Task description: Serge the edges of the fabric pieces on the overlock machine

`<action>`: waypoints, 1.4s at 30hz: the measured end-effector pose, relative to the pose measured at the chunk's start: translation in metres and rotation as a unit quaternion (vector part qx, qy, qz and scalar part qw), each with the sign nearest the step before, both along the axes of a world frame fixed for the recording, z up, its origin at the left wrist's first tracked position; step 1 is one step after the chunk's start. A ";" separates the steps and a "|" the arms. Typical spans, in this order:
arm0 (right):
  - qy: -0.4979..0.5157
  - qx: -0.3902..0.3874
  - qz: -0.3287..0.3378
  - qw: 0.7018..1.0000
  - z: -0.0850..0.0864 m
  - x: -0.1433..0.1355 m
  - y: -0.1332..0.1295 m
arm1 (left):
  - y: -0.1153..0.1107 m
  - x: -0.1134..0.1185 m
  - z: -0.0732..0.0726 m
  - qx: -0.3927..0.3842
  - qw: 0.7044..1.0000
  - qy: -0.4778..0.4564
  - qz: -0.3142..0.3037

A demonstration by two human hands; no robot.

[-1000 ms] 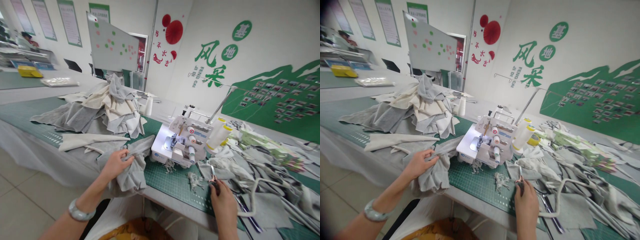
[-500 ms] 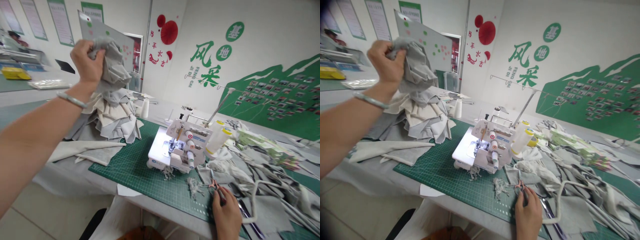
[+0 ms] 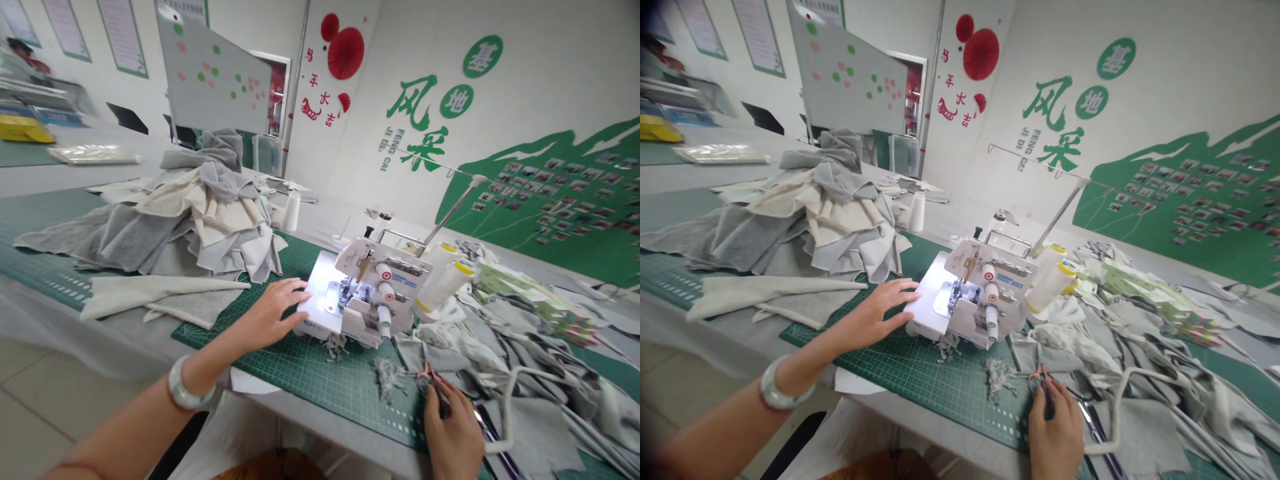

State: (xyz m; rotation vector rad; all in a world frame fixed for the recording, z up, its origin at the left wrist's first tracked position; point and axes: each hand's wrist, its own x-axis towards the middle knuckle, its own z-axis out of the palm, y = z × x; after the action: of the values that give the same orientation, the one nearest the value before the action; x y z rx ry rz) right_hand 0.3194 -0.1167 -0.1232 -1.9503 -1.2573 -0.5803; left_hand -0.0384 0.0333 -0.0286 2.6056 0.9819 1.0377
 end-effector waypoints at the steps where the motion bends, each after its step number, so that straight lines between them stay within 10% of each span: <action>1: 0.009 -0.004 0.004 1.000 0.000 0.000 0.000 | -0.009 0.009 -0.005 -0.011 1.000 -0.019 -0.015; 11: 0.152 0.024 0.053 0.987 0.006 0.005 -0.006 | -0.016 0.033 -0.029 -0.026 0.994 -0.101 -0.033; 17: 0.181 0.006 -0.029 0.983 0.030 0.064 0.001 | -0.015 0.034 -0.035 -0.003 0.989 -0.142 -0.035; 26: 0.135 -0.080 -0.048 0.987 0.054 0.142 0.063 | -0.014 0.036 -0.042 0.000 0.986 -0.160 -0.041; 36: 0.181 -0.199 -0.050 0.962 0.045 0.134 0.140 | -0.014 0.037 -0.043 0.004 0.985 -0.169 -0.040; 42: 0.225 -0.115 -0.040 0.967 0.044 0.144 0.137 | -0.014 0.036 -0.044 0.007 0.985 -0.168 -0.039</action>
State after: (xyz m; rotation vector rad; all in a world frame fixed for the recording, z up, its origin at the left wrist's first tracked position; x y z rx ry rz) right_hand 0.4639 0.0203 -0.0795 -2.1735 -0.9922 -0.0150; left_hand -0.0023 0.0196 -0.0730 2.3470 0.7872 1.4063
